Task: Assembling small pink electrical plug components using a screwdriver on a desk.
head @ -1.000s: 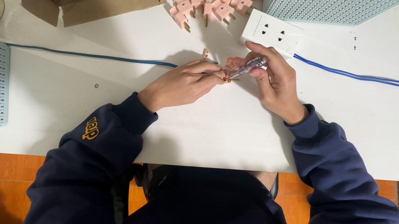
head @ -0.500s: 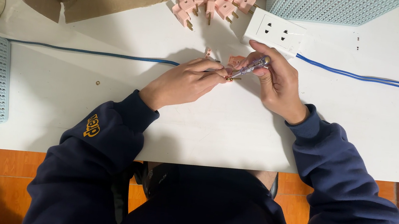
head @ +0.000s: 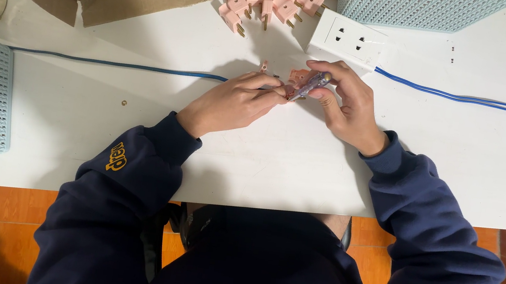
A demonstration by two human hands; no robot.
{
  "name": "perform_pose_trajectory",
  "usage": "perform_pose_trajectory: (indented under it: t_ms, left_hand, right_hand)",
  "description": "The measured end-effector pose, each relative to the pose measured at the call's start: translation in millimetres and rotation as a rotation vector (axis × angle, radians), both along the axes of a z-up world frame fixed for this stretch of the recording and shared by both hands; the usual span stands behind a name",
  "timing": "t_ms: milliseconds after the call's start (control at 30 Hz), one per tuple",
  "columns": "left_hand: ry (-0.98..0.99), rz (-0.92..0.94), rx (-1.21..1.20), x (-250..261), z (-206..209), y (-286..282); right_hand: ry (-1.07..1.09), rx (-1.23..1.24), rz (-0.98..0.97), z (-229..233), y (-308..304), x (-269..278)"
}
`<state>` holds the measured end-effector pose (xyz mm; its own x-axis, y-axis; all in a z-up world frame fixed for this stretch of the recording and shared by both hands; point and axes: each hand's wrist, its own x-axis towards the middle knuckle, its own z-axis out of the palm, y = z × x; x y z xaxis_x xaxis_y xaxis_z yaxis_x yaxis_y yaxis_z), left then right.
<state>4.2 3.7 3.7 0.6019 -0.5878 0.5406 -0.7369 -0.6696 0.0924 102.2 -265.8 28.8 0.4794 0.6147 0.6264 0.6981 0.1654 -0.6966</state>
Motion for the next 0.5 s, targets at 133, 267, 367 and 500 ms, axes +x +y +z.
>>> perform_pose_trajectory:
  t_ms: [133,267,367,500]
  left_hand:
    - [0.016,-0.001,-0.009,2.4,-9.9,1.3]
    - [0.014,-0.003,-0.018,1.2,-8.7,1.4]
    - [0.007,-0.003,0.007,1.6,-8.2,2.3]
    - [0.028,-0.002,-0.008,-0.7,-1.7,0.8]
  right_hand:
    - [0.035,0.048,0.006,-0.5,-0.4,3.3]
    - [0.013,0.035,-0.001,2.2,-1.0,1.4]
    - [-0.014,0.011,-0.011,2.1,-0.5,-0.5]
    - [-0.085,-0.004,-0.042,4.0,0.3,-2.5]
